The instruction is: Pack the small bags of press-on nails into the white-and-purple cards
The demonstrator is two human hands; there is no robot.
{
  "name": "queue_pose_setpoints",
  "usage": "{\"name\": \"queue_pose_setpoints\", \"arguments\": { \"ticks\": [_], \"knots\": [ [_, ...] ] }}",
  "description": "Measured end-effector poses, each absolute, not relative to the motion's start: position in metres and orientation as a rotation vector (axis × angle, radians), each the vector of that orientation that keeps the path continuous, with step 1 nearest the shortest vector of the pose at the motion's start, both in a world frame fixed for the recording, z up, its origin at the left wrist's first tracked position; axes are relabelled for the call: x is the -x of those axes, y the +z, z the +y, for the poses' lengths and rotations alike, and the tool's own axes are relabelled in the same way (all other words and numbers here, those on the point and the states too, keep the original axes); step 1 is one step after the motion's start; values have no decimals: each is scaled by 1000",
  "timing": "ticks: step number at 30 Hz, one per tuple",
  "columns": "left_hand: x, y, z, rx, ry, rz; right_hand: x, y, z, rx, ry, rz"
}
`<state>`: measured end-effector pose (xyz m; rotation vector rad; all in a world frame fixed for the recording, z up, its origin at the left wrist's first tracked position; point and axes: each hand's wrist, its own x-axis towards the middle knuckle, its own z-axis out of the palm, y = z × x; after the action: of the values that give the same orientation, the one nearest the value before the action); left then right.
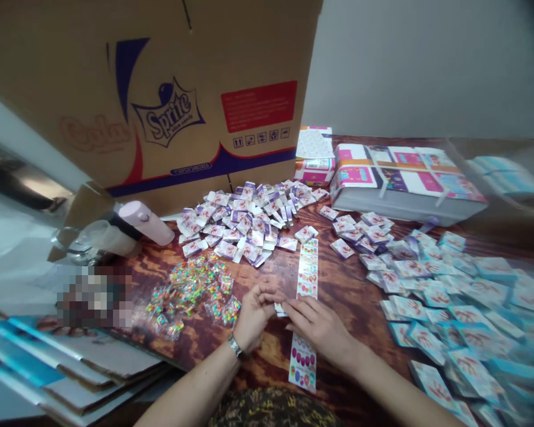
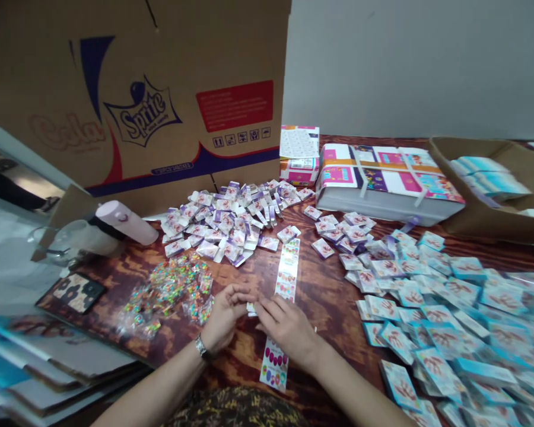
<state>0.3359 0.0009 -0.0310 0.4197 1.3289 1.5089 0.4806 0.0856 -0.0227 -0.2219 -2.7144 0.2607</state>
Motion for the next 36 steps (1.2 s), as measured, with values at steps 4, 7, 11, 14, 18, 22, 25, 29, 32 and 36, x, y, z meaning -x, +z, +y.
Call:
{"name": "queue_pose_setpoints", "arguments": {
  "ticks": [4,7,11,14,18,22,25,29,32,36],
  "knots": [
    [-325,-35,-21,-606,1381,1532,-479,-37,83,225,417,-2811],
    [-298,-40,-48,-1222,1225,2025,-479,-45,89,387,498,-2776],
    [-265,-50,-76,-1793,775,2381,-475,-46,96,516,544,-2735],
    [-266,-55,-75,-1985,523,2406,-468,-45,95,537,547,-2743],
    [-290,-53,-49,-2009,459,2371,-458,-44,94,599,548,-2717],
    [-310,-50,-34,-1943,518,2331,-451,-44,96,695,524,-2707],
    [-312,-55,-39,-1975,570,2308,-445,-46,95,672,398,-2743],
    [-310,-64,-48,-2051,559,2282,-433,-51,90,449,194,-2769],
    [-311,-66,-49,-2033,559,2274,-427,-60,88,265,118,-2768],
    [-313,-65,-50,-2010,613,2259,-427,-72,88,145,102,-2827]
  ]
}}
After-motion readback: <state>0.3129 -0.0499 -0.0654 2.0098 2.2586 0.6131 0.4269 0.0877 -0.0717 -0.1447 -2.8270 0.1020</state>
